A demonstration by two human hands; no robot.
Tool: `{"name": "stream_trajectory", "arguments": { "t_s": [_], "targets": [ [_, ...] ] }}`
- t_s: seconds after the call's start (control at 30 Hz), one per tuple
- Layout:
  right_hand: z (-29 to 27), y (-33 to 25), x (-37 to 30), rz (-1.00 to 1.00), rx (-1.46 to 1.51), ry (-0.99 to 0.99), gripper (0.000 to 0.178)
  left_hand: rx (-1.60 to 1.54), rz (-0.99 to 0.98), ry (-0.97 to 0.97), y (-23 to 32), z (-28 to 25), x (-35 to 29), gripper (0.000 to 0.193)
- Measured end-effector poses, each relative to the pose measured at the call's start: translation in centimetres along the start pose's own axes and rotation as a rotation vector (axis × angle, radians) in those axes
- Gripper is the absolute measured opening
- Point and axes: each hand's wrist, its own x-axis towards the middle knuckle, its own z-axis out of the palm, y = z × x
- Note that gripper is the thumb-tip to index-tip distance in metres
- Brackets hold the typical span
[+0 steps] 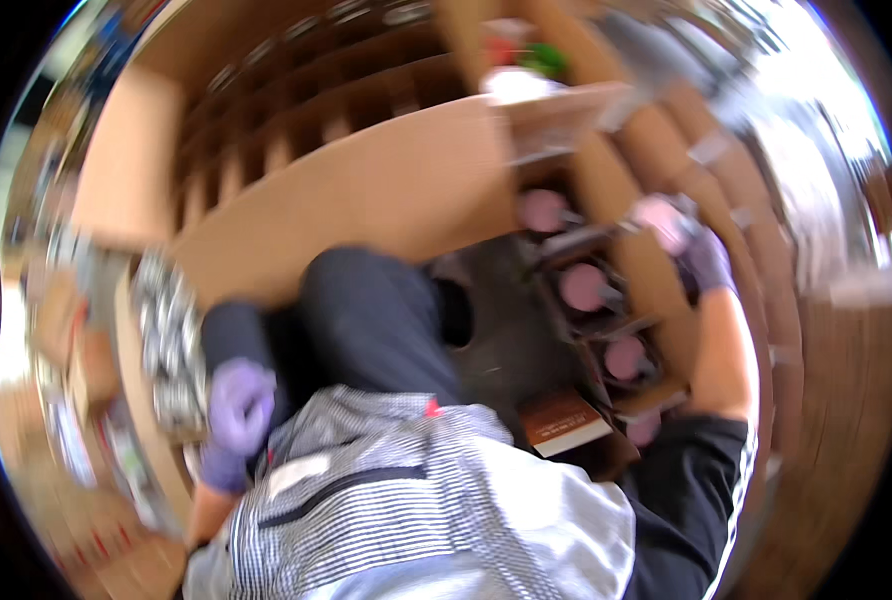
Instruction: The person assembles thermoses by inserting the glass liners into the plastic outer shells, securing the bottom caps, and placing the finished items into a cardboard divider box.
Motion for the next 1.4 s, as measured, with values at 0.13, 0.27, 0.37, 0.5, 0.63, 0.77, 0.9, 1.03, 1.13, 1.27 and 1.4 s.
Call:
{"name": "stream_trajectory", "arguments": {
  "t_s": [0.13, 0.27, 0.37, 0.5, 0.63, 0.77, 0.9, 1.03, 1.13, 1.27, 1.4],
  "targets": [
    [-6.4, 1.0, 2.7, -0.441, -0.714, 0.01, 0.028, 0.196, -0.284, 0.215, -7.1, -6.7, -6.3, 0.02],
    [-6.6, -3.4, 4.1, -0.536, -0.839, 0.154, 0.033, 0.248, -1.081, 0.392, -15.5, -11.4, -31.4, 0.032],
    [-4.2, -7.9, 2.1, -0.612, -0.851, 0.202, 0.036, 0.228, -1.635, 0.156, -18.1, -9.8, -46.6, 0.058],
    [7.1, -7.6, 2.9, -0.657, -0.786, -0.04, 0.041, 0.219, -2.155, -0.041, -17.8, -1.5, -65.4, 0.102],
    [15.6, -11.1, -7.2, -0.737, -0.791, -0.186, 0.044, 0.135, -2.264, -0.018, -21.1, 1.6, -55.7, 0.103],
    [33.2, -10.4, -19.7, -1.084, -1.153, -0.466, 0.038, 0.243, -2.15, 0.21, -17.8, -1.3, -56.7, 0.098],
    [42.9, -5.5, -29.9, -1.2, -1.083, -0.877, 0.037, 0.262, -1.803, 0.49, -11.2, -11.5, -53.3, 0.095],
    [51.4, -1.8, -39.4, -1.004, -0.929, -1.358, 0.039, 0.501, -1.162, 0.432, -0.5, -23.7, -43.7, 0.094],
    [55.5, -0.3, -42.4, -0.748, -0.675, -1.453, 0.056, 0.437, -0.947, 0.557, 4.3, -24.8, -33.6, 0.114],
    [58.6, -1.9, -40.3, 0.134, -0.029, -1.317, 0.066, 0.131, -0.719, 0.599, 3.1, -15.7, -22.6, 0.115],
    [55.6, -7.8, -35.0, -0.386, 0.086, -0.792, 0.047, -0.412, -0.381, 0.623, 1.3, -3.0, -13.4, 0.115]
  ]
}}
